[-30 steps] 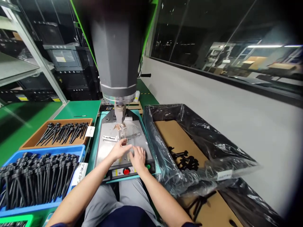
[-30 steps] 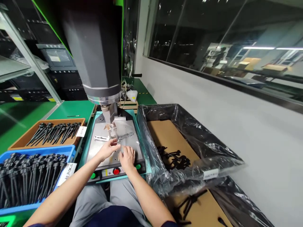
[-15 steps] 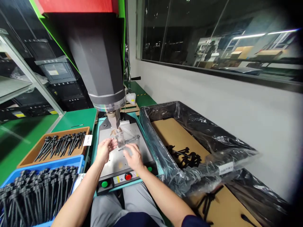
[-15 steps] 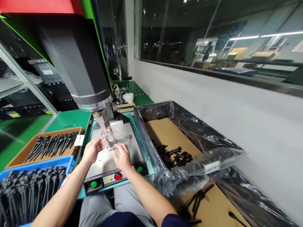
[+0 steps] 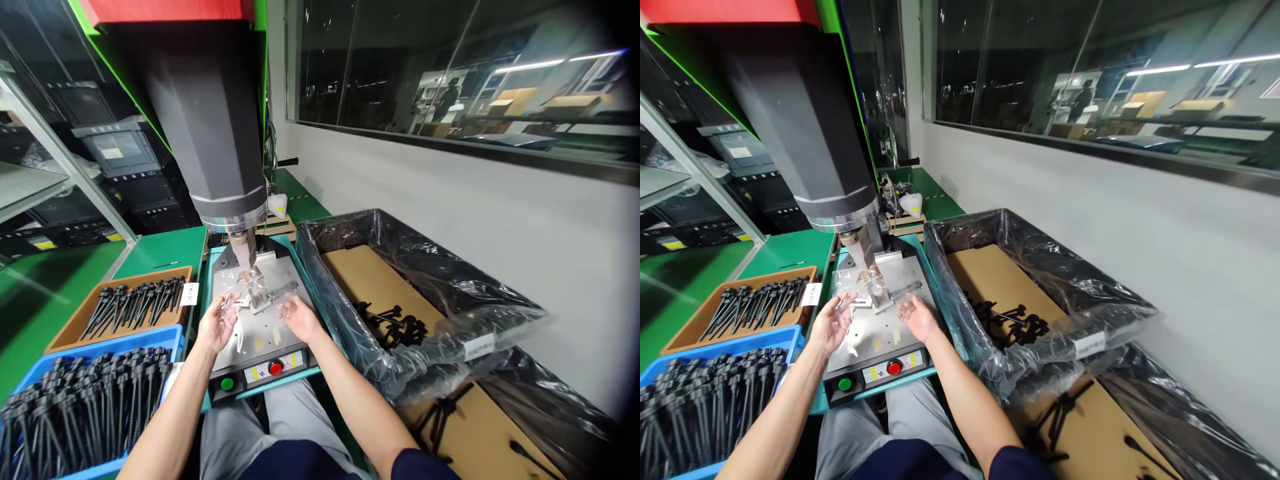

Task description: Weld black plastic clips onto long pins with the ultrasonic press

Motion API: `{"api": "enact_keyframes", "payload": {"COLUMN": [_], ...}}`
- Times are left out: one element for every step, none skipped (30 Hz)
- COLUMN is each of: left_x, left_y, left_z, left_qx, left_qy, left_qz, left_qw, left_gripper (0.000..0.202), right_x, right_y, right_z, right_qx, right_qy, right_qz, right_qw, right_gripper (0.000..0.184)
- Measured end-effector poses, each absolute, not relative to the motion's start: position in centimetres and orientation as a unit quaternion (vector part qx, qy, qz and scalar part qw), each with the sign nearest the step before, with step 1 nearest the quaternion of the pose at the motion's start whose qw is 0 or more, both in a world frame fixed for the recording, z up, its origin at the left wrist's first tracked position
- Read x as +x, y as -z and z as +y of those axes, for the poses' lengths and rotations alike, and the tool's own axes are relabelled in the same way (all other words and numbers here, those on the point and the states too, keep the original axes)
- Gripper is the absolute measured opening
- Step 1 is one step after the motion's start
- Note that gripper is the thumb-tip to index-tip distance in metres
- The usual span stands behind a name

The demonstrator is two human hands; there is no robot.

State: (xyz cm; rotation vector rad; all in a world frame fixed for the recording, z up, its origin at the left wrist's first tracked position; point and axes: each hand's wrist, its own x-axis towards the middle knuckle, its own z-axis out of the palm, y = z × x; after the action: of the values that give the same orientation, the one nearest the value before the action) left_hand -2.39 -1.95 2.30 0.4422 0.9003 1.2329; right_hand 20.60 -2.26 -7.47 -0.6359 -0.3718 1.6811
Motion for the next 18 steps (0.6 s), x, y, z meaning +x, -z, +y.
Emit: {"api": "enact_keyframes", "payload": {"left_x": [-2.6, -2.8, -3.1, -3.3, -3.6, -3.9, -4.2, -4.5, -4.8, -5.1, -5.3, -5.5, -5.6, -5.6, -5.6, -5.5, -5.4, -5.3], "left_y": [-2.0, -1.6, -1.1, -0.6, -0.1, 0.4, 0.7, 1.0, 1.1, 1.0, 0.8, 0.4, -0.1, -0.7, -1.2, -1.8, -2.3, -2.7], "left_z": [-2.0, -2.1, -2.2, -2.2, -2.3, -2.2, -2.0, -1.7, -1.3, -0.8, -0.1, 0.6, 1.3, 2.0, 2.7, 3.3, 3.9, 4.5], "left_qx": [0.200, 0.203, 0.209, 0.220, 0.234, 0.252, 0.274, 0.296, 0.315, 0.330, 0.341, 0.347, 0.349, 0.349, 0.347, 0.343, 0.335, 0.325], "left_qy": [-0.552, -0.553, -0.553, -0.552, -0.549, -0.541, -0.530, -0.519, -0.510, -0.504, -0.503, -0.505, -0.506, -0.505, -0.503, -0.501, -0.499, -0.498], "left_qz": [0.407, 0.411, 0.415, 0.417, 0.417, 0.414, 0.410, 0.406, 0.403, 0.402, 0.402, 0.404, 0.408, 0.411, 0.416, 0.422, 0.430, 0.436], "left_qw": [0.700, 0.696, 0.692, 0.688, 0.686, 0.687, 0.690, 0.691, 0.691, 0.689, 0.685, 0.679, 0.675, 0.674, 0.673, 0.673, 0.674, 0.676], "left_gripper": [0.008, 0.008, 0.007, 0.007, 0.008, 0.011, 0.016, 0.022, 0.027, 0.032, 0.036, 0.039, 0.042, 0.045, 0.048, 0.051, 0.053, 0.054], "right_x": [20.7, 20.8, 20.9, 21.0, 21.1, 21.3, 21.4, 21.5, 21.5, 21.6, 21.6, 21.5, 21.5, 21.4, 21.3, 21.1, 21.0, 20.9], "right_y": [7.3, 7.1, 6.9, 6.6, 6.3, 5.9, 5.5, 5.1, 4.8, 4.4, 4.1, 3.9, 3.8, 3.7, 3.7, 3.7, 3.7, 3.7], "right_z": [-1.9, -1.6, -1.3, -1.0, -0.8, -0.6, -0.5, -0.4, -0.3, -0.2, -0.1, 0.0, 0.1, 0.1, 0.2, 0.3, 0.3, 0.2], "right_qx": [-0.264, -0.258, -0.255, -0.254, -0.255, -0.257, -0.261, -0.267, -0.275, -0.280, -0.282, -0.280, -0.275, -0.270, -0.267, -0.266, -0.265, -0.267], "right_qy": [-0.728, -0.723, -0.714, -0.704, -0.695, -0.685, -0.676, -0.668, -0.659, -0.652, -0.648, -0.647, -0.649, -0.650, -0.652, -0.653, -0.654, -0.654], "right_qz": [-0.164, -0.173, -0.185, -0.198, -0.212, -0.227, -0.242, -0.258, -0.270, -0.279, -0.281, -0.278, -0.270, -0.260, -0.248, -0.238, -0.234, -0.235], "right_qw": [0.611, 0.617, 0.625, 0.633, 0.639, 0.643, 0.645, 0.645, 0.646, 0.647, 0.649, 0.652, 0.656, 0.661, 0.665, 0.668, 0.669, 0.668], "right_gripper": [0.024, 0.023, 0.021, 0.021, 0.022, 0.024, 0.027, 0.030, 0.034, 0.038, 0.041, 0.044, 0.045, 0.046, 0.047, 0.048, 0.048, 0.048]}}
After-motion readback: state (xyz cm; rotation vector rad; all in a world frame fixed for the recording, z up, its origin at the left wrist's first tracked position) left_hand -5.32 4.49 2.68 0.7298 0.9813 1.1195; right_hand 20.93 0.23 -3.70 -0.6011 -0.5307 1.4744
